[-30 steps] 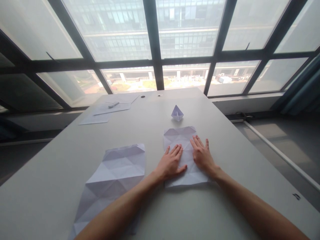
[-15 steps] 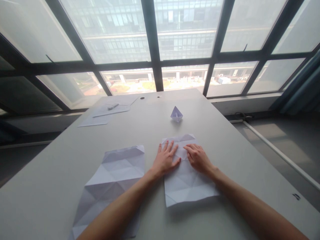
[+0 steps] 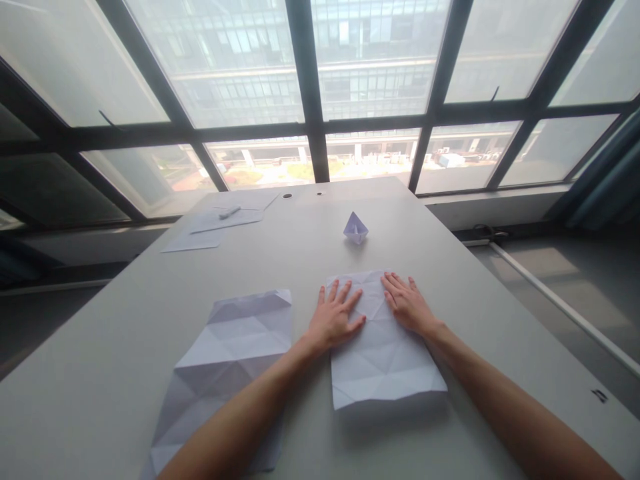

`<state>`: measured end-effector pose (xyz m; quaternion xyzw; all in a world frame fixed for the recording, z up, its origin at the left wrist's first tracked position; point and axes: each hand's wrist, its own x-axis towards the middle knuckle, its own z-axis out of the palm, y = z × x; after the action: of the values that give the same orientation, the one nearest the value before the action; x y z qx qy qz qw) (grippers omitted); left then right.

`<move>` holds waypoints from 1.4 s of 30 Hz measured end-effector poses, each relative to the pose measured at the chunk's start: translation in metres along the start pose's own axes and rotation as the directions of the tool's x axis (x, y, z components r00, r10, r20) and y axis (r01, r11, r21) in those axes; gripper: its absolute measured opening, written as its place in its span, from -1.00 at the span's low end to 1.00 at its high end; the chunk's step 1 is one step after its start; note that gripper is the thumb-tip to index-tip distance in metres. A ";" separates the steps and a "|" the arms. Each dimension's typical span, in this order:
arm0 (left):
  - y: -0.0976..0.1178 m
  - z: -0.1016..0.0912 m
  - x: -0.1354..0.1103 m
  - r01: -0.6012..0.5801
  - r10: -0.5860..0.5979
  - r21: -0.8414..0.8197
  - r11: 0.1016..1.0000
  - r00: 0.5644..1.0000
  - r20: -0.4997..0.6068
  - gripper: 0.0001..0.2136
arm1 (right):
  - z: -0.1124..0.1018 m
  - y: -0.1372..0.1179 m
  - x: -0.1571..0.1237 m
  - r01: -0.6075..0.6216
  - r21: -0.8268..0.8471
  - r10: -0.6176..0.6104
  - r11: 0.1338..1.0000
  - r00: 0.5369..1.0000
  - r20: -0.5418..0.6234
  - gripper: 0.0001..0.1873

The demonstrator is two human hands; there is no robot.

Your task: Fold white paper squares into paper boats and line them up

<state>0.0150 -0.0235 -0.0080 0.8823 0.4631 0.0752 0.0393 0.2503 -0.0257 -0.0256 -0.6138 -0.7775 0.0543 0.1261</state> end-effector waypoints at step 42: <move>-0.002 0.000 -0.001 0.005 -0.005 -0.039 0.999 1.000 -0.004 -0.39 | 0.003 0.000 0.002 -0.026 0.053 0.027 0.998 0.999 -0.035 -0.45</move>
<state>0.0126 -0.0227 -0.0079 0.8800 0.4638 0.0859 0.0558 0.2489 -0.0237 -0.0283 -0.6213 -0.7652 0.0654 0.1556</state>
